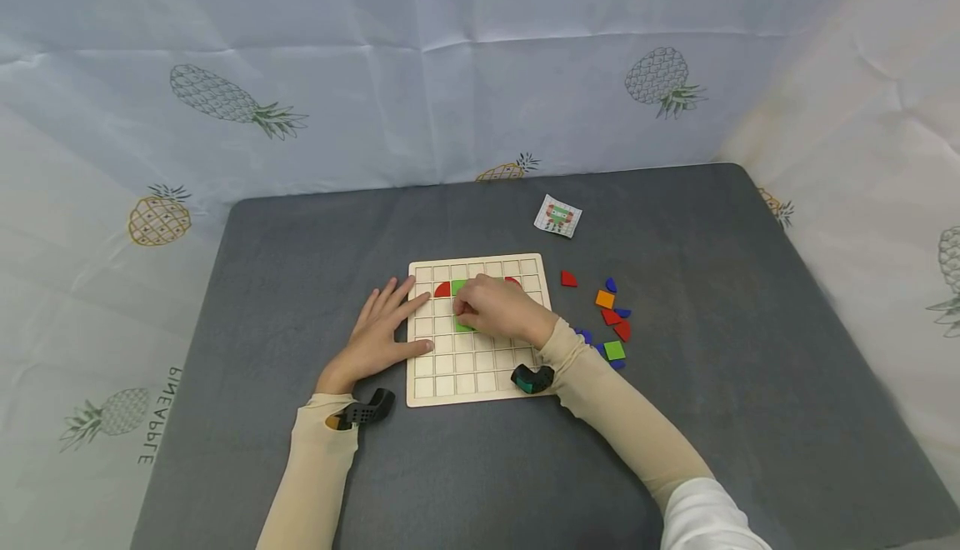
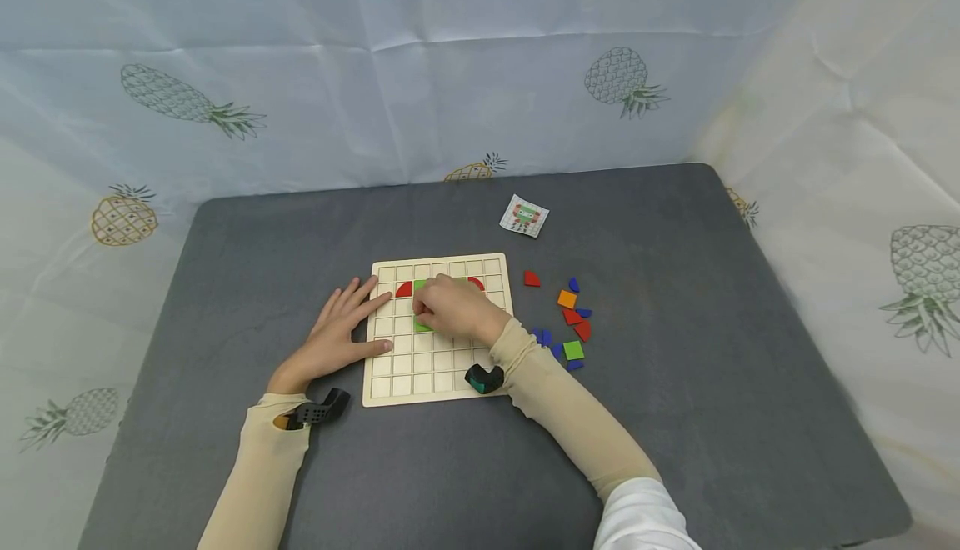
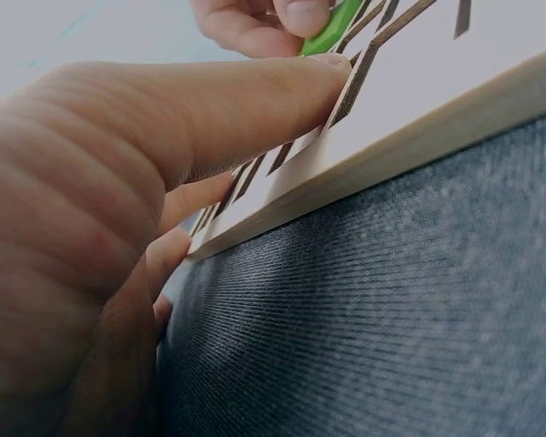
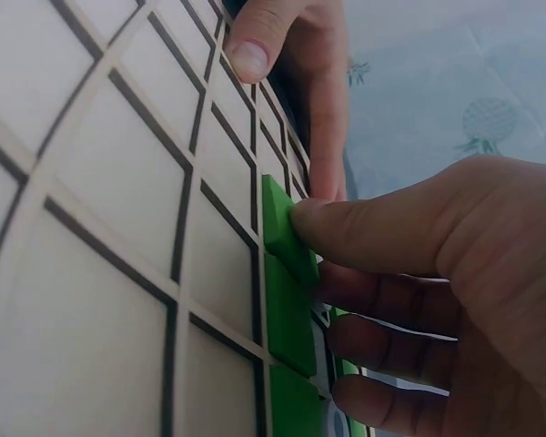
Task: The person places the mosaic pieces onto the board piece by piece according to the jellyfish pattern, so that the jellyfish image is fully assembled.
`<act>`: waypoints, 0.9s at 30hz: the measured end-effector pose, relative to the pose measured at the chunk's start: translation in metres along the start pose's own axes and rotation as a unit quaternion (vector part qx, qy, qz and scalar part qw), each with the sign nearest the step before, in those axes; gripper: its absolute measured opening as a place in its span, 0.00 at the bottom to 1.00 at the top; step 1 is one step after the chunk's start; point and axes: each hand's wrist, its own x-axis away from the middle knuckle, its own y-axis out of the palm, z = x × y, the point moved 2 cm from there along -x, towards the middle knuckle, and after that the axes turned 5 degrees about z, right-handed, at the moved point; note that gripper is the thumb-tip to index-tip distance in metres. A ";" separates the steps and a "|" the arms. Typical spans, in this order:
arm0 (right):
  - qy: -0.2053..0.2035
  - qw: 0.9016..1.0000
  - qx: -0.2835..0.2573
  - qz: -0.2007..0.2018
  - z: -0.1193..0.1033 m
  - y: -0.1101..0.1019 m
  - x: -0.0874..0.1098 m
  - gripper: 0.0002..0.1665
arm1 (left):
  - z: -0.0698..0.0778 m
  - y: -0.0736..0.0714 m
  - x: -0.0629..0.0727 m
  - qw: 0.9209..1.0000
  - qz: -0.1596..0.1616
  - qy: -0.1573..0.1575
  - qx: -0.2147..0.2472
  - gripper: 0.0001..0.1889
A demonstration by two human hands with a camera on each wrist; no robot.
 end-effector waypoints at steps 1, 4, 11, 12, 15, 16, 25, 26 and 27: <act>-0.001 1.000 -0.002 0.001 0.000 0.001 0.000 0.04 | 0.000 0.000 0.000 1.000 0.000 0.000 0.000 0.43; -0.003 1.000 -0.006 0.004 -0.001 0.002 0.000 0.04 | 0.001 0.000 -0.001 1.000 0.000 0.000 -0.001 0.43; 0.005 1.000 0.006 -0.001 -0.004 0.002 0.003 0.05 | 0.000 0.001 -0.001 1.000 -0.001 -0.001 0.000 0.43; 0.005 1.000 0.007 -0.002 -0.004 0.002 0.003 0.05 | 0.000 0.001 -0.001 1.000 -0.001 0.000 -0.001 0.43; 0.008 1.000 0.018 -0.011 -0.005 0.002 0.006 0.08 | 0.000 0.000 -0.001 1.000 -0.001 0.001 -0.002 0.43; 0.008 1.000 0.021 -0.014 -0.006 0.002 0.006 0.09 | 0.000 0.000 -0.001 1.000 -0.001 0.002 -0.002 0.43; -0.005 1.000 0.002 -0.013 -0.007 -0.005 0.021 0.12 | -0.001 0.001 -0.001 1.000 -0.001 -0.003 -0.004 0.44; -0.007 1.000 -0.004 -0.009 -0.006 -0.007 0.024 0.12 | -0.001 0.001 -0.001 1.000 -0.001 -0.004 -0.003 0.44; -0.007 1.000 -0.011 -0.005 -0.005 -0.009 0.028 0.11 | -0.001 0.002 -0.001 1.000 -0.001 -0.004 -0.002 0.44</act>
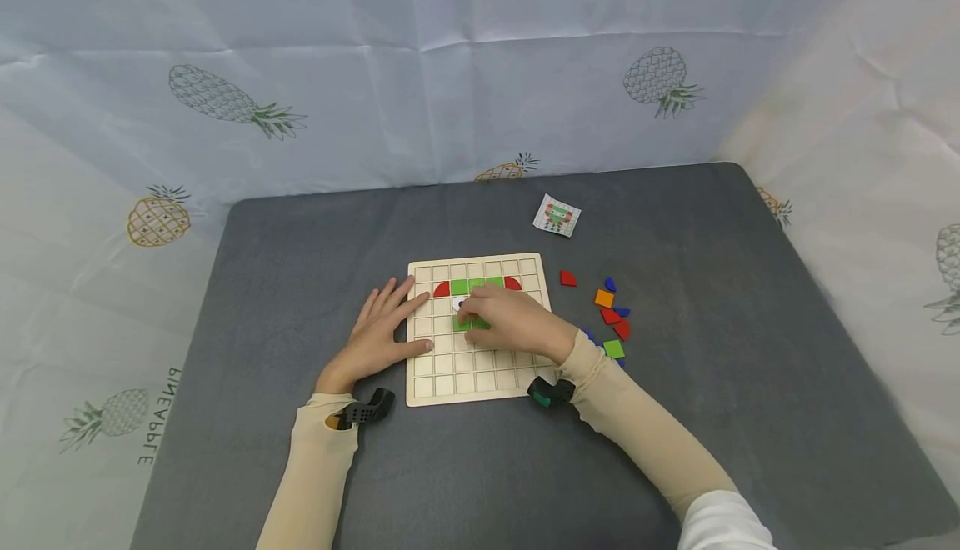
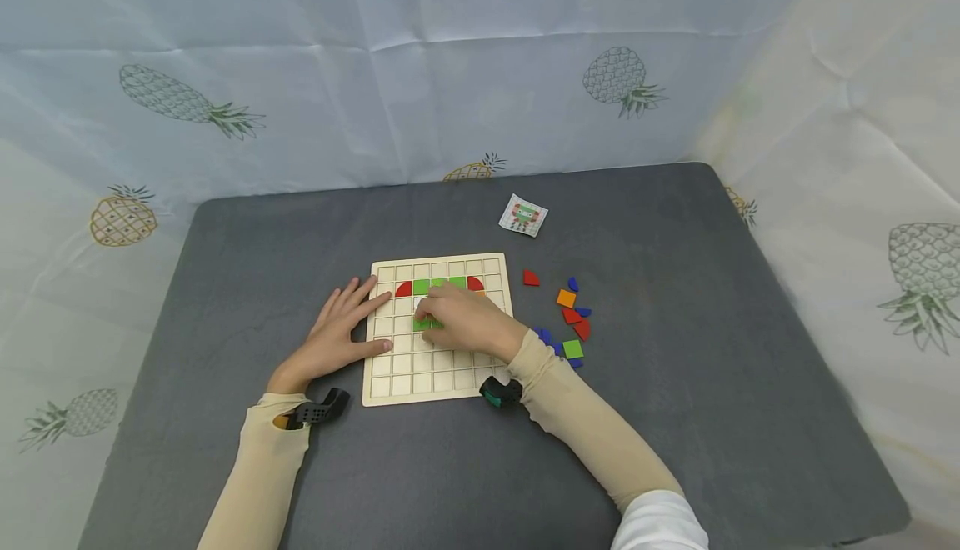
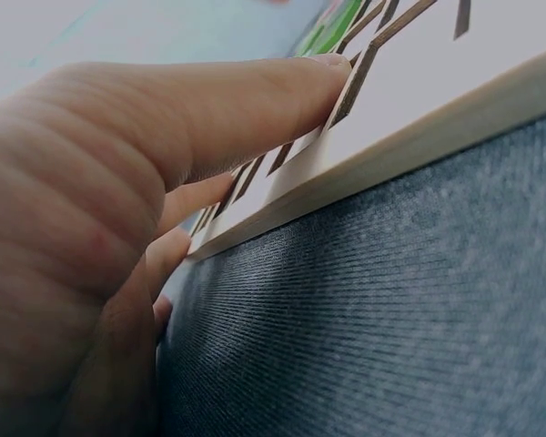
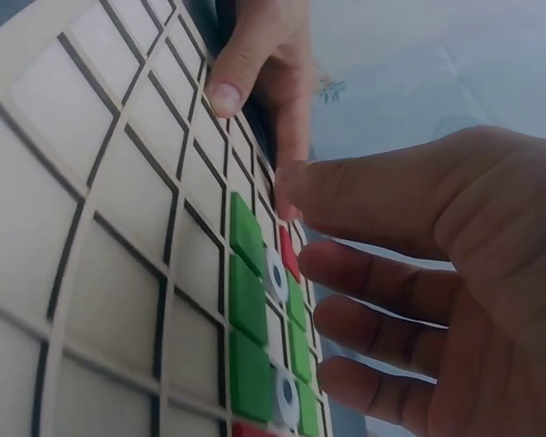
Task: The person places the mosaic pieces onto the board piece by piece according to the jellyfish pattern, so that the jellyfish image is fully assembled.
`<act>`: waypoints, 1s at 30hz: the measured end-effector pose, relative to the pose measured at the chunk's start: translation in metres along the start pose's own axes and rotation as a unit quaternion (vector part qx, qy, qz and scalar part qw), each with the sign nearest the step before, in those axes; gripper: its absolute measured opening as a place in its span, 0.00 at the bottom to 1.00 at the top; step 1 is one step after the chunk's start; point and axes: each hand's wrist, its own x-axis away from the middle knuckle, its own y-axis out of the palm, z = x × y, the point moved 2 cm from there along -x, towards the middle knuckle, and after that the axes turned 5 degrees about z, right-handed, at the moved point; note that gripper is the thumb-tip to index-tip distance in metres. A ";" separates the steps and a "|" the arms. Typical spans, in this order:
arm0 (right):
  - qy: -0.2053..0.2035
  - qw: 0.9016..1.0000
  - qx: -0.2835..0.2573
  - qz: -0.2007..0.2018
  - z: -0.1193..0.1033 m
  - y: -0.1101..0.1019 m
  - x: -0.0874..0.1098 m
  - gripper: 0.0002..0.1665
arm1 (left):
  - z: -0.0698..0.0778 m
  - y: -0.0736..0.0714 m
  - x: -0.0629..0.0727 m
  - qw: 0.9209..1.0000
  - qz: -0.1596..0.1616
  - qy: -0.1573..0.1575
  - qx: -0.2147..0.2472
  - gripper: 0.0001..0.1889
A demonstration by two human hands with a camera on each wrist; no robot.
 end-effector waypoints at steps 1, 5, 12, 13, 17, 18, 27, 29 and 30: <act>0.001 1.000 -0.006 0.004 0.002 -0.002 0.004 0.11 | 0.000 0.000 0.000 1.000 0.000 0.000 0.000 0.44; 0.011 0.999 -0.025 0.030 0.013 -0.014 0.021 0.11 | 0.000 0.000 -0.001 1.000 0.001 0.002 -0.002 0.44; 0.058 0.996 -0.035 0.063 0.043 -0.034 0.050 0.11 | 0.000 -0.001 0.001 1.000 0.001 0.003 0.002 0.44; 0.066 0.995 -0.034 0.067 0.048 -0.036 0.055 0.12 | 0.000 -0.001 0.001 1.000 0.001 0.003 0.002 0.44; 0.097 0.991 -0.040 0.086 0.068 -0.041 0.072 0.13 | -0.001 0.000 0.002 1.000 0.002 0.003 0.001 0.44; 0.104 0.990 -0.042 0.089 0.073 -0.041 0.076 0.13 | -0.001 0.000 0.002 1.000 0.002 0.002 0.001 0.44; 0.165 0.978 -0.058 0.114 0.108 -0.041 0.108 0.14 | 0.000 0.001 0.002 1.000 0.002 0.003 0.000 0.44; 0.174 0.976 -0.048 0.125 0.113 -0.042 0.114 0.15 | 0.001 0.001 0.001 1.000 0.002 0.004 0.000 0.44; 0.179 0.974 -0.043 0.130 0.115 -0.042 0.116 0.15 | 0.000 0.001 0.001 1.000 0.003 0.004 -0.001 0.44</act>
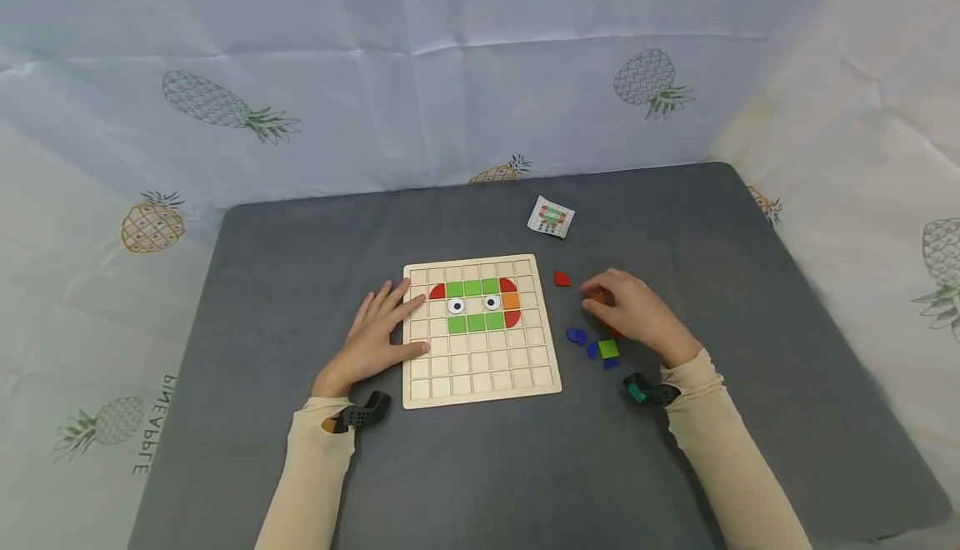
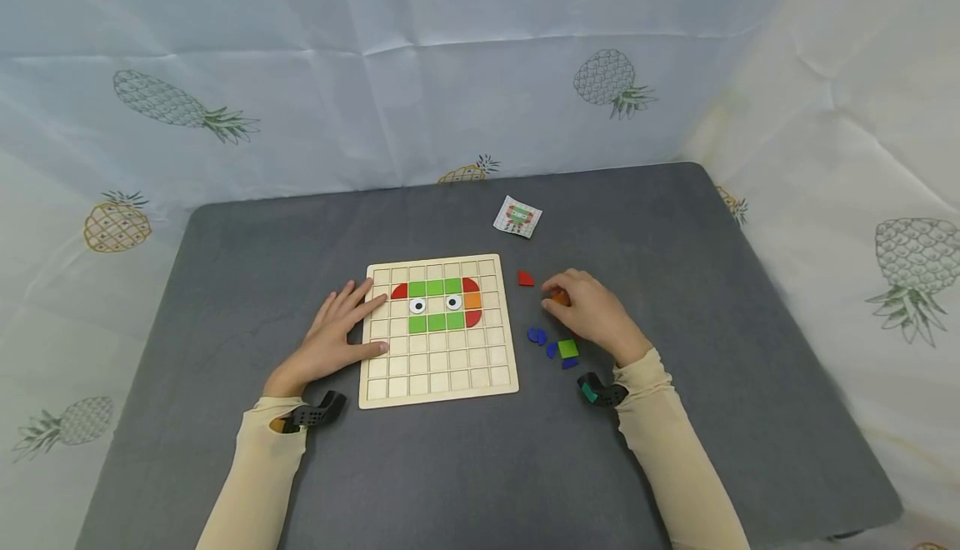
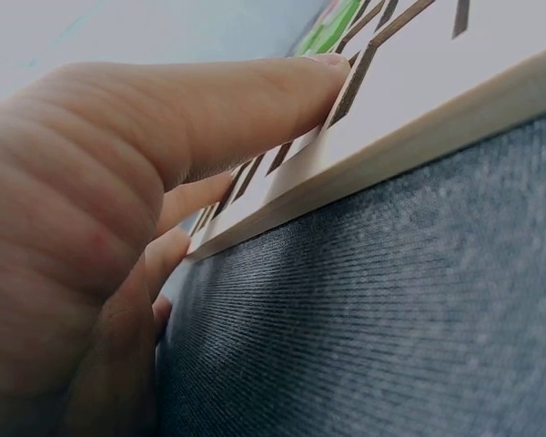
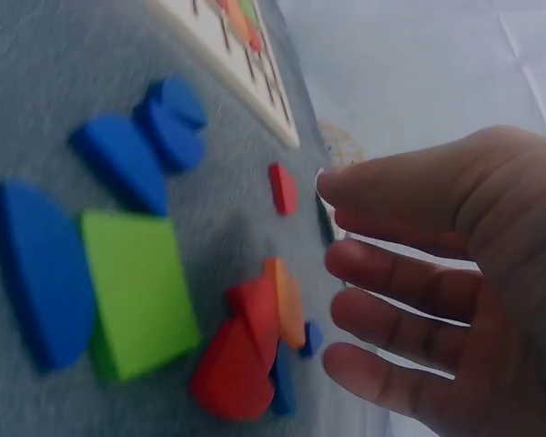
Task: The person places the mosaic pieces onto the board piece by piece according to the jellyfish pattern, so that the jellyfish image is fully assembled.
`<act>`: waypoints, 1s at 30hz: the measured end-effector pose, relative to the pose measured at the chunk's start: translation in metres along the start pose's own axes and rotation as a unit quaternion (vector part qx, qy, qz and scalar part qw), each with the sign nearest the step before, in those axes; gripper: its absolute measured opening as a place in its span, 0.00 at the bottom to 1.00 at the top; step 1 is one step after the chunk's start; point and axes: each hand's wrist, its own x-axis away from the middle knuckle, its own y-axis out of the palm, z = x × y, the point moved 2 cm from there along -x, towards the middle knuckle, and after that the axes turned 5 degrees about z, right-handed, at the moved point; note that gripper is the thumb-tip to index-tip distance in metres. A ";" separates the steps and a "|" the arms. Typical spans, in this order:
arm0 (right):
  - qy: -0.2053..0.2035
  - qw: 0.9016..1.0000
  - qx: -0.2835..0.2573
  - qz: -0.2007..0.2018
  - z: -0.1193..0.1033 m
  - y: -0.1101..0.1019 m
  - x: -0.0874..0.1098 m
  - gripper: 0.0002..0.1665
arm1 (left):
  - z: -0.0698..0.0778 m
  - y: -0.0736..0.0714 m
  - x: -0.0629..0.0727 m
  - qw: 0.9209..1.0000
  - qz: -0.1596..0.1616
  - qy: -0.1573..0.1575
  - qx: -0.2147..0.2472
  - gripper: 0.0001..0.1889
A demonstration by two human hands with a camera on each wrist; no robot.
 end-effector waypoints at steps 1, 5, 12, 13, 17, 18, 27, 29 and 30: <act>0.006 1.000 0.007 0.005 0.003 0.000 0.001 0.16 | 0.000 0.000 0.000 1.000 0.000 0.000 -0.001 0.44; 0.014 0.999 0.039 0.016 0.008 0.000 0.004 0.16 | -0.001 0.001 0.000 1.000 -0.001 0.000 -0.002 0.44; 0.030 0.996 0.080 0.001 0.011 0.003 0.003 0.19 | -0.001 0.000 0.000 1.000 0.000 -0.003 0.002 0.44; 0.034 0.996 0.080 0.000 0.011 0.003 0.002 0.19 | -0.001 0.000 0.000 1.000 0.000 -0.003 0.002 0.44; 0.040 0.997 0.068 -0.002 0.011 0.004 0.000 0.21 | -0.001 0.000 -0.001 1.000 -0.001 -0.002 0.001 0.45; 0.040 0.997 0.065 -0.002 0.012 0.004 -0.001 0.21 | -0.001 0.000 -0.001 1.000 -0.001 -0.002 -0.001 0.44; 0.054 0.996 0.068 -0.001 0.011 0.005 -0.003 0.22 | 0.000 0.000 -0.001 1.000 0.000 0.001 0.003 0.44; 0.053 0.996 0.071 -0.004 0.011 0.006 -0.003 0.22 | -0.001 0.001 -0.001 1.000 0.002 0.002 0.002 0.44; 0.052 0.996 0.071 -0.007 0.011 0.007 -0.002 0.22 | -0.001 0.001 -0.001 1.000 0.002 0.002 0.002 0.44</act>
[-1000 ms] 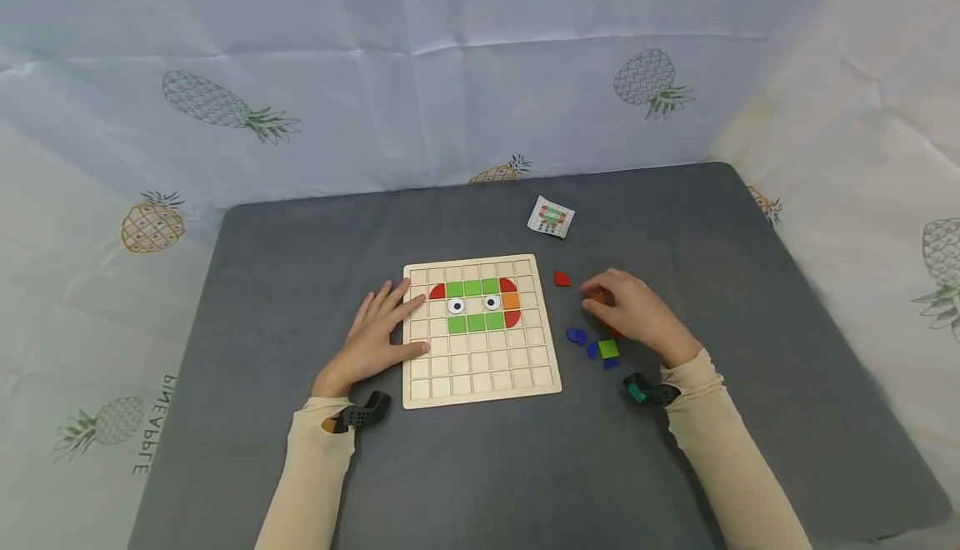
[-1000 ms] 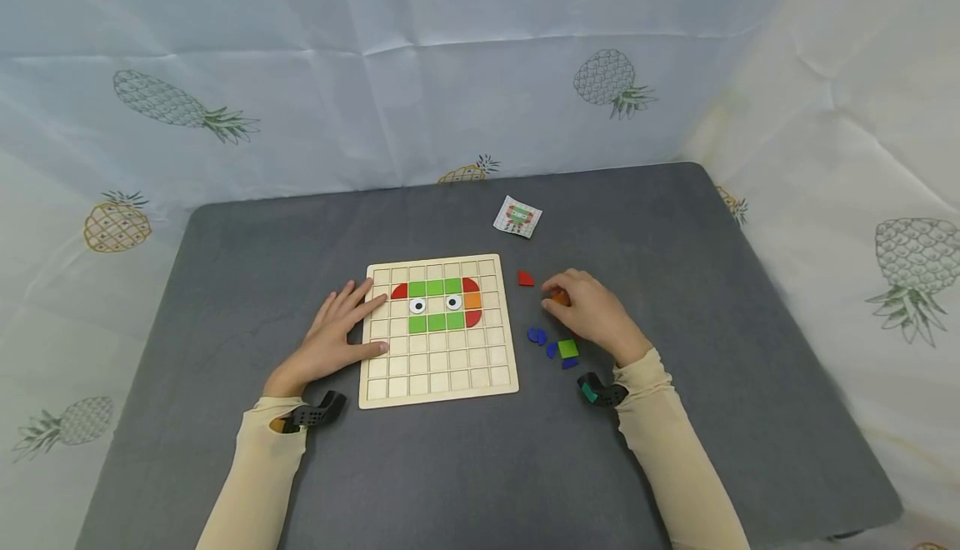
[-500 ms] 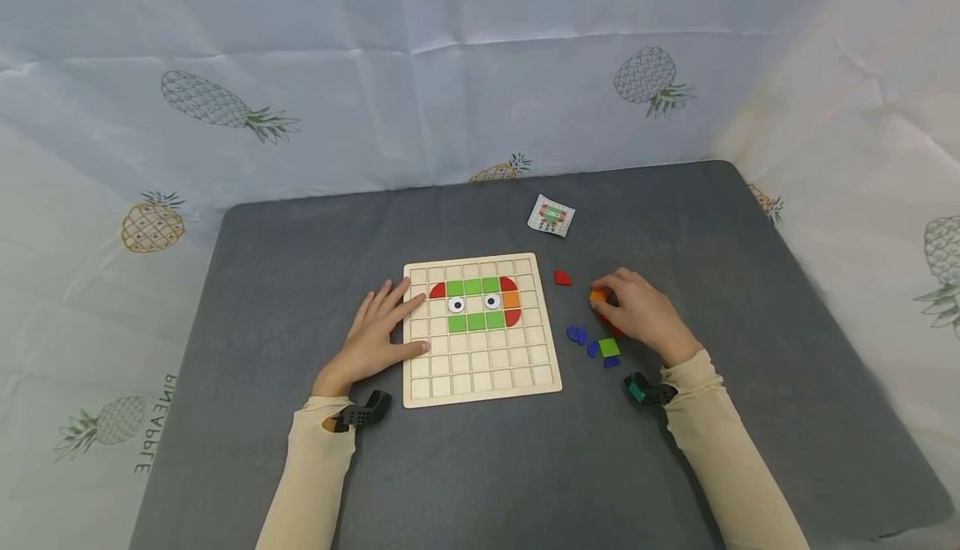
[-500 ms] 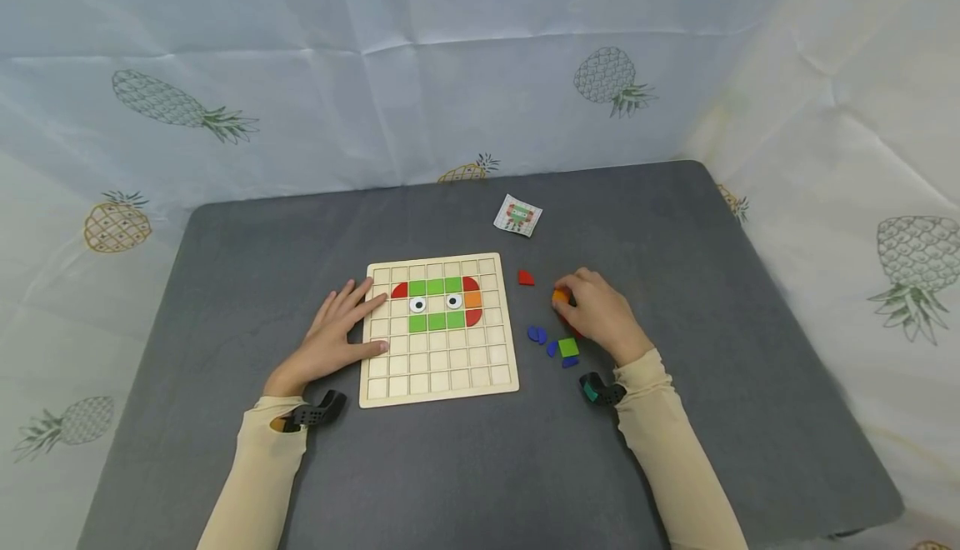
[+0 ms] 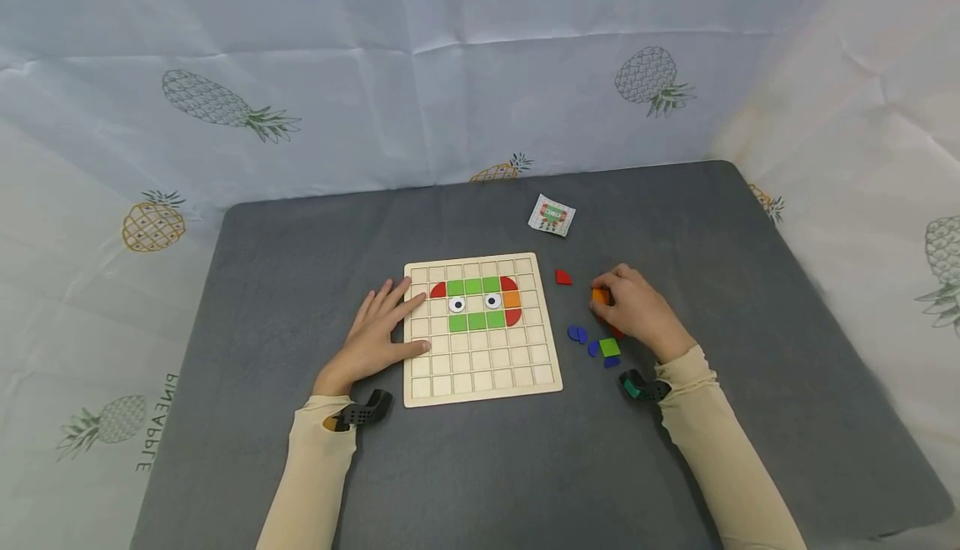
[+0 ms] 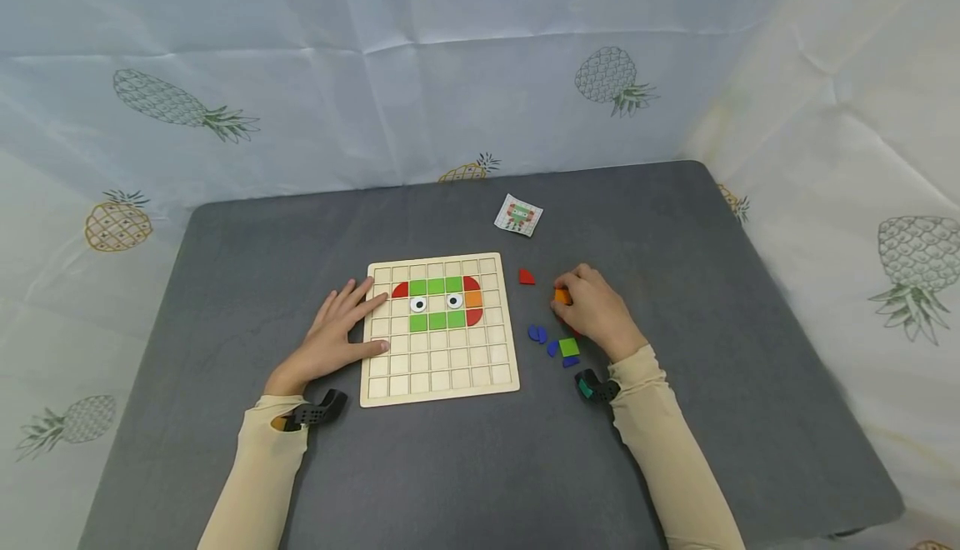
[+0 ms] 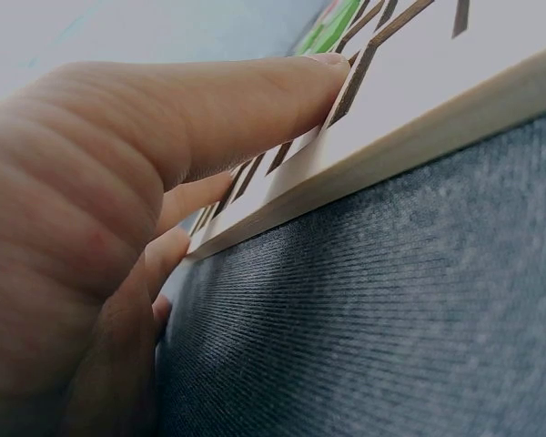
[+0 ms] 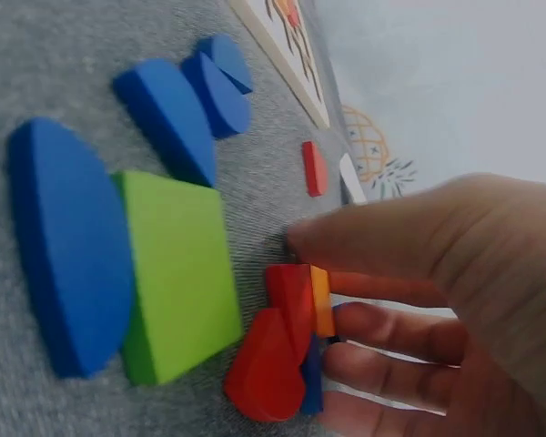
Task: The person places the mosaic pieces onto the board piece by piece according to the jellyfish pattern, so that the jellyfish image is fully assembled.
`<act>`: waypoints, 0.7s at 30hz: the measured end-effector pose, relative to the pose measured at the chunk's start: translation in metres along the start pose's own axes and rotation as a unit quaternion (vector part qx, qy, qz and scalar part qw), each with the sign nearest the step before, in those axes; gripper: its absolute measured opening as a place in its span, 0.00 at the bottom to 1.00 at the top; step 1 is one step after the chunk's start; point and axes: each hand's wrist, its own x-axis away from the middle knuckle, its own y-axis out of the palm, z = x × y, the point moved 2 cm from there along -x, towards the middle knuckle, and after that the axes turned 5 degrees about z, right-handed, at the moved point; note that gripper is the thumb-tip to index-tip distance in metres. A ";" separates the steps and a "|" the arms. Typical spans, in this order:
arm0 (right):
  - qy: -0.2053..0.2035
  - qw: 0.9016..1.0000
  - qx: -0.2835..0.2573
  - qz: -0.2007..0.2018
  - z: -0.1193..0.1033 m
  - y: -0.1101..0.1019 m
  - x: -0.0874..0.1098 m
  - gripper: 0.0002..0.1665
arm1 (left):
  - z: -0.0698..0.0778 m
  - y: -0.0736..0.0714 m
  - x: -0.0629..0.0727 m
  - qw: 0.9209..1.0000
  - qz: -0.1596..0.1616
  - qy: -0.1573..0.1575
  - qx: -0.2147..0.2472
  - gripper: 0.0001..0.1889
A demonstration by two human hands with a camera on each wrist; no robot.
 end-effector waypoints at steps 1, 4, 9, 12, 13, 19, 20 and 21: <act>-0.003 1.000 0.000 -0.003 0.000 0.000 0.000 0.22 | 0.000 0.000 0.000 1.000 0.001 0.000 0.000 0.44; -0.010 1.000 -0.003 -0.012 -0.002 0.001 -0.001 0.22 | -0.001 0.000 0.000 1.000 0.001 0.000 0.000 0.44; -0.021 1.000 -0.004 -0.008 -0.003 0.000 -0.002 0.21 | 0.000 -0.001 0.000 1.000 0.000 0.000 -0.001 0.44; -0.022 1.000 -0.004 -0.004 -0.004 0.000 -0.003 0.21 | 0.000 -0.001 0.000 1.000 0.000 0.001 -0.005 0.44; -0.022 1.000 -0.004 -0.002 -0.004 0.000 -0.004 0.21 | 0.001 -0.001 0.000 1.000 0.000 0.001 -0.005 0.44; -0.021 1.000 -0.017 0.010 -0.012 -0.002 -0.009 0.21 | 0.002 -0.001 0.000 1.000 0.000 0.001 -0.001 0.44; -0.022 0.999 -0.022 0.011 -0.014 -0.002 -0.010 0.21 | 0.002 -0.001 0.001 1.000 0.001 0.002 0.000 0.44; -0.025 0.999 -0.026 0.012 -0.017 -0.003 -0.012 0.21 | 0.003 -0.001 0.001 1.000 0.002 0.002 0.000 0.44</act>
